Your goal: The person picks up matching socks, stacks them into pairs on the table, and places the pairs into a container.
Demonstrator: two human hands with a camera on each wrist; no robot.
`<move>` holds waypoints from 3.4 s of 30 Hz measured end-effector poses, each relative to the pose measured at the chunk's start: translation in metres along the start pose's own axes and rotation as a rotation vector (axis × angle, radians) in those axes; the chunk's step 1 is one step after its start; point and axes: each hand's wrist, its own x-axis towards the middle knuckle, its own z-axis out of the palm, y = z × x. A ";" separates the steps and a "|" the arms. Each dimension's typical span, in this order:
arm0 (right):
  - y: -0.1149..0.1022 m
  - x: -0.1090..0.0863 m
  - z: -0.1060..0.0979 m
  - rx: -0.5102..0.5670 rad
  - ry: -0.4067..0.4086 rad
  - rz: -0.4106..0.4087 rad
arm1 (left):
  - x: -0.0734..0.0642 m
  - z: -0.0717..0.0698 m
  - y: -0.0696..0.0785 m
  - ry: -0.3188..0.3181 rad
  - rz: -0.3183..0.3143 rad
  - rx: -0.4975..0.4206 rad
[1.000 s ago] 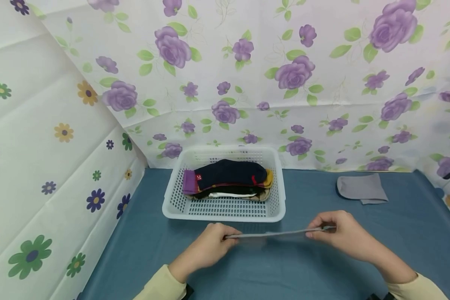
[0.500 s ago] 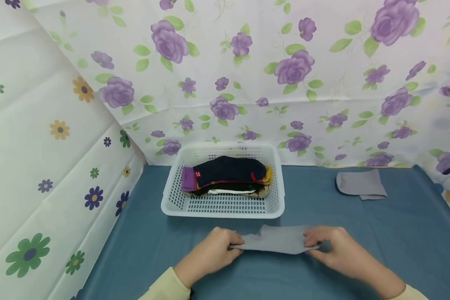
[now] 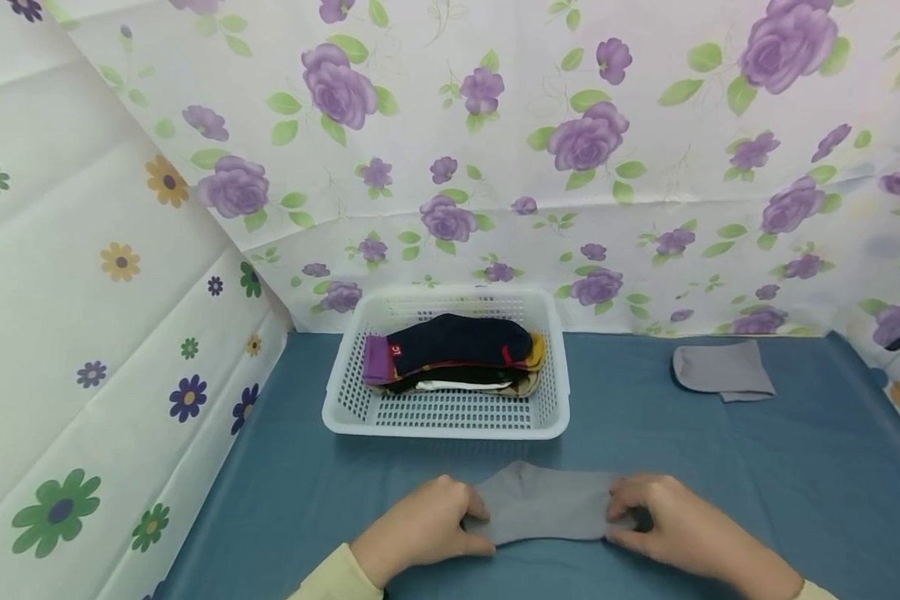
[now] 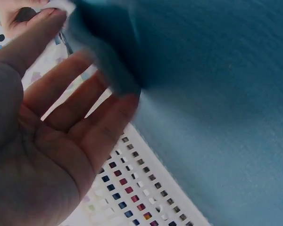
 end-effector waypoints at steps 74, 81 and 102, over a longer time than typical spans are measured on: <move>0.105 0.048 -0.116 -0.369 0.179 0.579 | 0.020 0.012 0.000 0.024 -0.119 0.027; 0.124 0.048 -0.111 -0.329 0.100 0.596 | 0.018 0.010 0.001 0.023 -0.110 0.058; 0.098 0.043 -0.075 -0.438 0.287 0.447 | 0.015 -0.004 0.009 0.072 -0.074 0.087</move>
